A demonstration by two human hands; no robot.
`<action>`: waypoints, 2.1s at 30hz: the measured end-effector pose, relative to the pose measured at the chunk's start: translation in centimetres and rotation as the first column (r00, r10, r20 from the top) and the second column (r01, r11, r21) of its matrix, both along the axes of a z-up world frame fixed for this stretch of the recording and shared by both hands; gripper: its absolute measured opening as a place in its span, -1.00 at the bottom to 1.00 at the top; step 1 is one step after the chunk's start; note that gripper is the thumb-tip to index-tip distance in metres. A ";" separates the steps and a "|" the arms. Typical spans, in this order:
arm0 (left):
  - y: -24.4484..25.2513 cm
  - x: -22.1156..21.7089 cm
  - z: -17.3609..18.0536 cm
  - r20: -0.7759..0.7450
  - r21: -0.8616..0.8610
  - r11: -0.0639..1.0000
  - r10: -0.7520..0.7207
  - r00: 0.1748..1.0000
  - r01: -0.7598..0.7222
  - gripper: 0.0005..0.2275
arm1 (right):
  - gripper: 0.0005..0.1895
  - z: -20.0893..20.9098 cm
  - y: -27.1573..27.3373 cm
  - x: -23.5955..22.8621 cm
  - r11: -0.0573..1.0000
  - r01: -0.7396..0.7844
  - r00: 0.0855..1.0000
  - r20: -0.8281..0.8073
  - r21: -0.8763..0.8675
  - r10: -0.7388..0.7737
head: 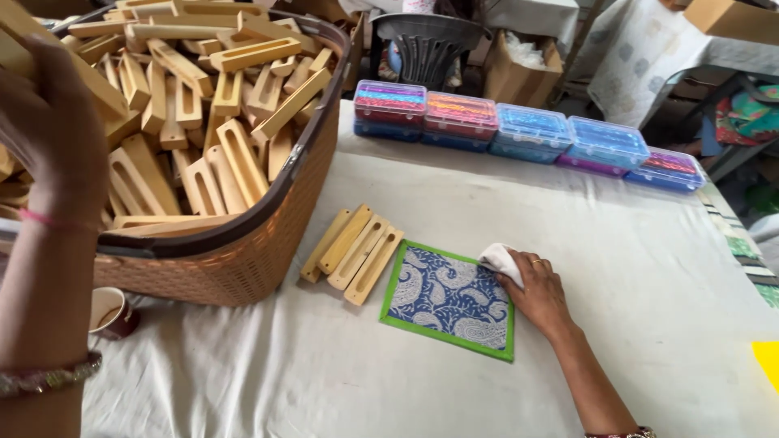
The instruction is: Wipe down individual wooden block components with a white cloth on a workshop table.
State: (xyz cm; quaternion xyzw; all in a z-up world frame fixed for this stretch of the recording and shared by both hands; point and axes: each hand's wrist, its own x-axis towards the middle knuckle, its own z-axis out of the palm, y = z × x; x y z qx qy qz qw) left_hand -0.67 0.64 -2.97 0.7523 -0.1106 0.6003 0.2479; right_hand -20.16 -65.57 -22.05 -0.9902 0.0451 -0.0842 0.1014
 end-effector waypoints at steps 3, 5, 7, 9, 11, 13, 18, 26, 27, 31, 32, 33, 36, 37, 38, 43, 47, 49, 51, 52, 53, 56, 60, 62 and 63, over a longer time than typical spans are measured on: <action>-11.9 -9.9 7.0 0.070 0.231 0.953 -0.219 0.973 0.198 -0.82 | -0.34 0.6 0.6 0.0 0.999 0.045 0.997 -0.064 0.000 -0.045; -20.6 -16.2 10.7 -0.432 0.209 0.943 -0.148 0.889 0.259 -0.70 | -0.34 0.9 0.6 -0.3 0.999 0.036 0.997 -0.062 0.005 -0.036; -26.2 -20.1 9.8 -0.821 0.171 0.932 -0.045 0.569 0.320 -0.57 | -0.35 0.9 0.6 -0.6 1.000 0.018 0.998 -0.059 0.008 -0.018; -28.8 -19.3 5.8 -0.480 0.641 0.671 -0.029 0.877 0.373 -0.68 | -0.34 0.9 0.6 -0.2 1.000 0.010 1.000 -0.020 0.008 -0.010; -29.6 -16.9 1.8 -0.579 0.633 0.662 0.060 0.813 0.402 -0.69 | -0.34 1.1 0.7 -0.3 1.000 0.011 1.000 -0.021 0.012 -0.010; -30.1 -14.0 -2.7 -0.667 0.620 0.653 0.145 0.731 0.436 -0.70 | -0.35 0.9 0.5 -0.5 1.000 0.017 1.000 -0.025 0.016 -0.017; -28.6 -6.1 -11.7 -0.796 0.486 0.785 0.215 0.566 0.384 -0.66 | -0.33 0.9 0.7 -0.3 1.000 0.015 0.999 -0.030 0.010 -0.015; -26.0 -7.5 -11.9 -0.768 0.217 0.918 -0.048 0.639 0.331 -0.53 | -0.33 1.0 0.7 -0.2 1.000 0.008 1.000 -0.022 0.017 -0.008; -25.7 -8.7 -11.9 -0.679 0.156 0.924 -0.158 0.717 0.350 -0.61 | -0.32 0.9 0.7 -0.2 1.000 0.010 1.000 -0.029 0.016 -0.009; -27.6 -14.7 -10.8 -0.752 -0.023 0.958 -0.205 0.627 0.286 -0.72 | -0.33 0.5 0.6 -0.2 1.000 0.019 0.998 -0.056 0.016 -0.018; -27.9 -15.3 -12.0 -0.818 -0.020 0.960 -0.176 0.548 0.278 -0.72 | -0.33 0.3 0.5 -0.2 1.000 0.015 0.999 -0.044 0.017 -0.014; -28.2 -16.1 -13.2 -0.874 -0.017 0.962 -0.146 0.464 0.271 -0.72 | -0.33 0.1 0.4 -0.2 1.000 0.011 0.999 -0.031 0.018 -0.010; -30.0 -17.6 -13.3 -0.839 0.199 0.910 -0.034 0.543 0.364 -0.66 | -0.32 -0.1 0.3 0.2 1.000 0.023 0.999 -0.048 0.010 -0.022; -30.2 -18.0 -13.1 -0.839 0.199 0.909 -0.035 0.543 0.366 -0.66 | -0.32 0.2 0.4 0.2 1.000 0.025 0.999 -0.047 0.010 -0.024; -30.6 -18.4 -13.0 -0.844 0.281 0.888 0.048 0.535 0.365 -0.64 | -0.32 0.3 0.5 0.0 1.000 0.022 0.999 -0.050 0.014 -0.021; -31.0 -18.5 -15.8 -0.803 0.447 0.832 0.212 0.557 0.327 -0.73 | -0.33 0.8 0.7 -0.5 1.000 0.022 0.998 -0.055 0.022 -0.021; -30.6 -18.6 -15.1 -0.717 0.545 0.800 0.288 0.635 0.252 -0.73 | -0.34 1.0 0.9 -0.5 0.999 0.011 0.999 -0.048 0.044 -0.009; -30.3 -18.5 -14.9 -0.708 0.577 0.777 0.322 0.629 0.252 -0.70 | -0.34 1.0 1.1 -0.5 0.999 0.013 0.999 -0.048 0.051 -0.010; -30.3 -18.3 -14.7 -0.724 0.589 0.760 0.345 0.598 0.275 -0.70 | -0.35 1.2 0.9 -0.3 0.999 0.007 0.999 -0.034 0.038 -0.005; -30.3 -18.2 -14.9 -0.724 0.585 0.763 0.340 0.600 0.275 -0.70 | -0.35 1.1 0.7 -0.3 0.999 0.008 0.999 -0.032 0.032 -0.007; -30.3 -18.2 -15.1 -0.720 0.594 0.756 0.346 0.601 0.276 -0.73 | -0.34 1.0 0.6 -0.3 1.000 -0.006 1.000 -0.023 0.025 0.007; -30.6 -18.5 -14.7 -0.728 0.605 0.743 0.372 0.575 0.287 -0.75 | -0.34 0.7 0.6 -0.2 1.000 -0.014 1.000 -0.015 0.017 0.014; -30.9 -18.5 -14.1 -0.794 0.575 0.754 0.422 0.437 0.318 -0.69 | -0.33 0.4 0.7 0.0 0.999 0.020 0.998 -0.067 0.031 -0.018; -30.7 -18.6 -14.4 -0.815 0.552 0.769 0.416 0.403 0.323 -0.69 | -0.31 0.3 0.8 -0.1 0.999 0.016 0.998 -0.054 0.043 -0.014; -30.6 -18.5 -14.5 -0.836 0.525 0.787 0.405 0.369 0.324 -0.69 | -0.30 0.4 0.8 -0.1 0.999 0.009 0.999 -0.040 0.050 -0.007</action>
